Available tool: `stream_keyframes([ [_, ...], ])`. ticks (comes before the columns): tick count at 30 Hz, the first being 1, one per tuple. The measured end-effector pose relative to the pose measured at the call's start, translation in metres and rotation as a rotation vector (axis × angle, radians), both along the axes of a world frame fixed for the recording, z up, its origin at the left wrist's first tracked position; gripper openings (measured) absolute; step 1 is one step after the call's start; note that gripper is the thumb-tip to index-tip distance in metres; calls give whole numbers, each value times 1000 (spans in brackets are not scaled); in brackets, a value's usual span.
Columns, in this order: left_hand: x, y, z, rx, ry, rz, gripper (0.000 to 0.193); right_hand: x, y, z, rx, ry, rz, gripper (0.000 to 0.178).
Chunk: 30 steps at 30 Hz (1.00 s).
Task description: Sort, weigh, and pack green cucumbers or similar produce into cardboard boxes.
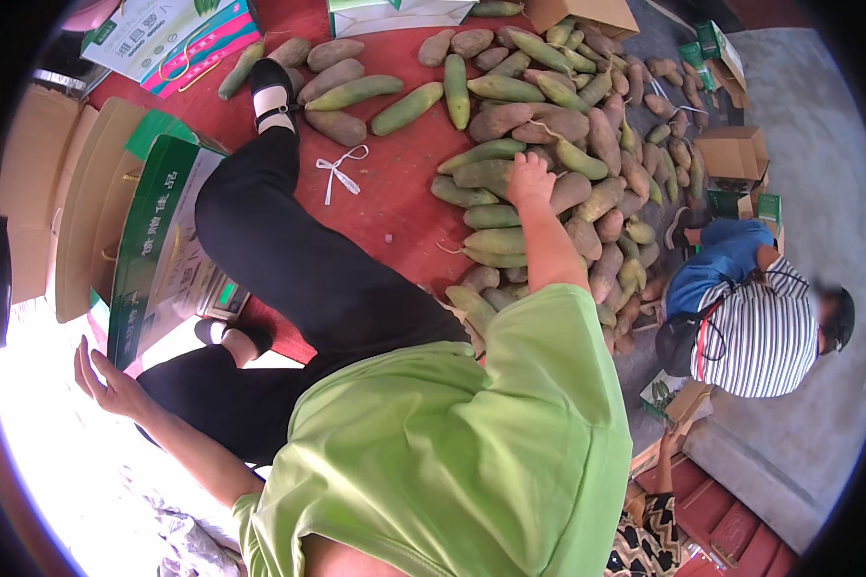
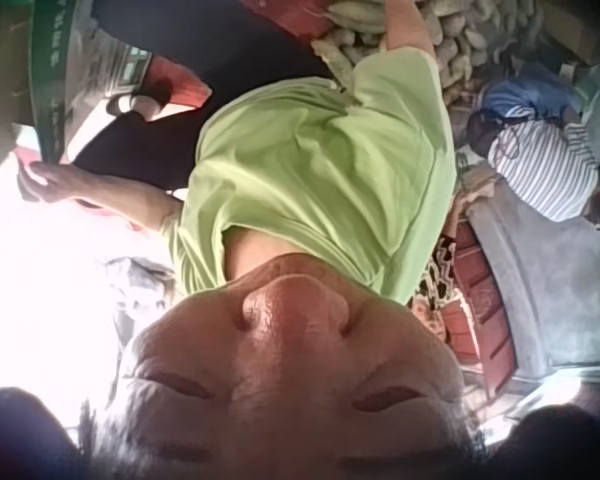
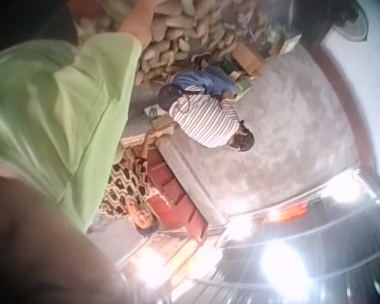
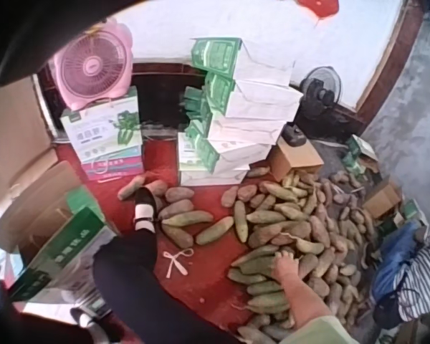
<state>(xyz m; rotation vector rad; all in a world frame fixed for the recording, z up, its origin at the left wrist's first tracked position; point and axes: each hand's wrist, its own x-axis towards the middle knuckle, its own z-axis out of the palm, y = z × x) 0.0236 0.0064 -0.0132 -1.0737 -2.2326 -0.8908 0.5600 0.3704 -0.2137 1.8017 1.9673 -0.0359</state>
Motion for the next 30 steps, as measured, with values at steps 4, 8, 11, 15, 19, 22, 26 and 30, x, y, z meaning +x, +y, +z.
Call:
stream_keyframes([
  [4,-1,2,-3,-27,-4,8,23,18,4,-13,-55,-23,50,73],
  [8,-7,0,-8,-58,22,-22,26,12,2,-14,-171,-60,7,65],
  [11,-2,3,-4,-104,43,-15,24,0,6,-19,-118,-167,69,53],
  [15,1,12,-4,-292,55,-41,28,15,22,-52,-76,-56,-23,37],
  [19,19,23,11,-403,6,-61,20,6,19,-49,-119,-135,57,40],
  [22,22,25,14,-412,-26,-80,13,13,9,-48,-73,-240,244,53],
  [26,22,20,14,-413,17,-113,18,-20,-9,-18,-130,-153,157,66],
  [30,19,18,13,-380,-18,-157,22,-32,-12,-21,-133,173,43,73],
])
